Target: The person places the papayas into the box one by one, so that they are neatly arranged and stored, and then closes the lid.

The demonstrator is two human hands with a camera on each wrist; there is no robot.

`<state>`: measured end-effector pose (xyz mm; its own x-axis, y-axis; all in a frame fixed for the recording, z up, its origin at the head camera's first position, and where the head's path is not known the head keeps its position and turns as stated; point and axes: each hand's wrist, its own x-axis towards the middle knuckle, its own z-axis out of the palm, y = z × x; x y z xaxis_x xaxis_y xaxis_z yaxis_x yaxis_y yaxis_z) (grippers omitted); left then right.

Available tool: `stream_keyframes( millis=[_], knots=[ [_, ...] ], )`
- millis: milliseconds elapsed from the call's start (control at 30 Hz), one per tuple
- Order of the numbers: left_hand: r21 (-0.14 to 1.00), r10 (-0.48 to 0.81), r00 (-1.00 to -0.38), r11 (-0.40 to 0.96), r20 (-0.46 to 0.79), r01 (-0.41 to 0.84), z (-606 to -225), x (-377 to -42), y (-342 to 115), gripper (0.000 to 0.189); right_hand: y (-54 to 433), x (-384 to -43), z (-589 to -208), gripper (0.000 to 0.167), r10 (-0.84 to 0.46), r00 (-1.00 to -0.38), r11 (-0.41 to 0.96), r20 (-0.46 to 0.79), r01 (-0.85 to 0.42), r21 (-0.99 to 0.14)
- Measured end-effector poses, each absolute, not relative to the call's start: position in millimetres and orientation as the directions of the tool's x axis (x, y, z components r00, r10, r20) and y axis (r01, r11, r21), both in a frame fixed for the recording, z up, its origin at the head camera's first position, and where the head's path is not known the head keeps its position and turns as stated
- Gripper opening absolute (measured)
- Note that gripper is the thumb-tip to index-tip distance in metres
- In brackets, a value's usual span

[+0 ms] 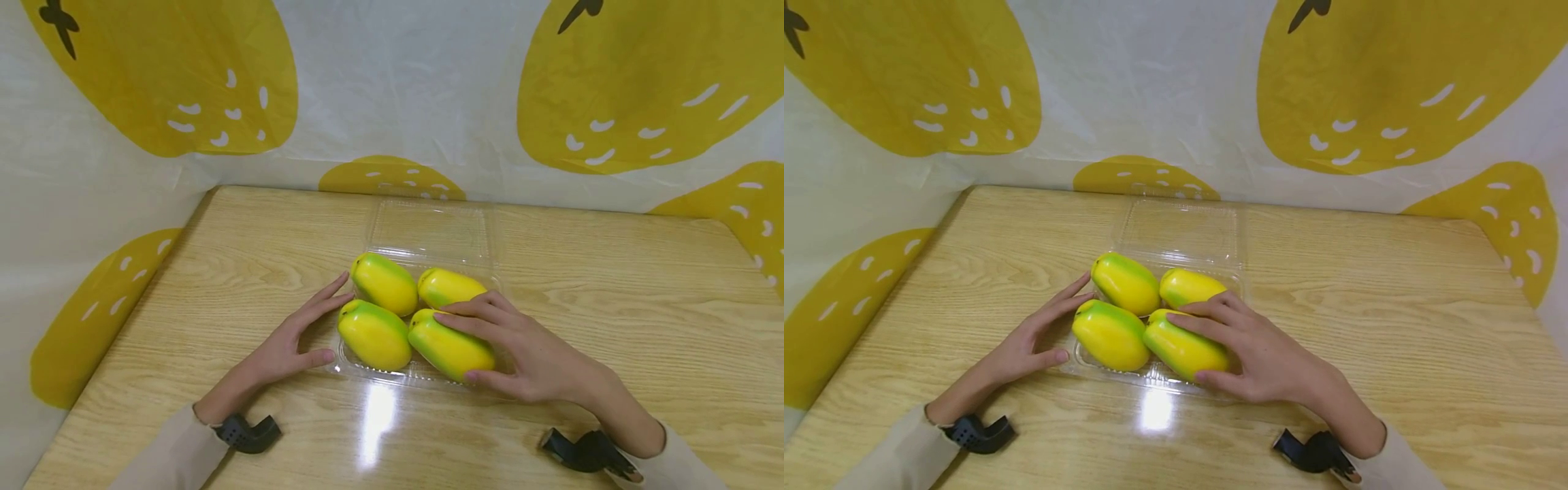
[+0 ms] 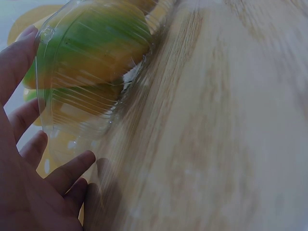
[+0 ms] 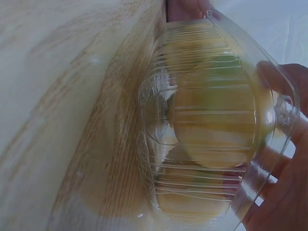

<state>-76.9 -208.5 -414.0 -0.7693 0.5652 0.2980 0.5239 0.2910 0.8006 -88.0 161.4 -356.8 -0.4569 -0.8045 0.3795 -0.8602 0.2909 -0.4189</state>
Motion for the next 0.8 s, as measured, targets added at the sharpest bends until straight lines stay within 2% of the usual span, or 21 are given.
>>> stream_keyframes(
  millis=[367, 633, 800],
  knots=[
    [0.799, 0.567, -0.766, 0.287, 0.302, 0.528, -414.0, -76.8, -208.3, 0.072, 160.4, -89.3, -357.4, 0.06, -0.804, -0.429, 0.255, 0.413, -0.875, -0.412],
    [0.799, 0.569, -0.764, 0.284, 0.305, 0.53, -414.7, -77.2, -208.5, 0.072, 161.5, -88.2, -355.7, 0.06, -0.805, -0.43, 0.258, 0.408, -0.874, -0.413],
    [0.797, 0.569, -0.763, 0.285, 0.307, 0.533, -415.2, -77.3, -208.6, 0.072, 160.5, -89.3, -356.2, 0.052, -0.8, -0.413, 0.225, 0.436, -0.879, -0.419]
  ],
)
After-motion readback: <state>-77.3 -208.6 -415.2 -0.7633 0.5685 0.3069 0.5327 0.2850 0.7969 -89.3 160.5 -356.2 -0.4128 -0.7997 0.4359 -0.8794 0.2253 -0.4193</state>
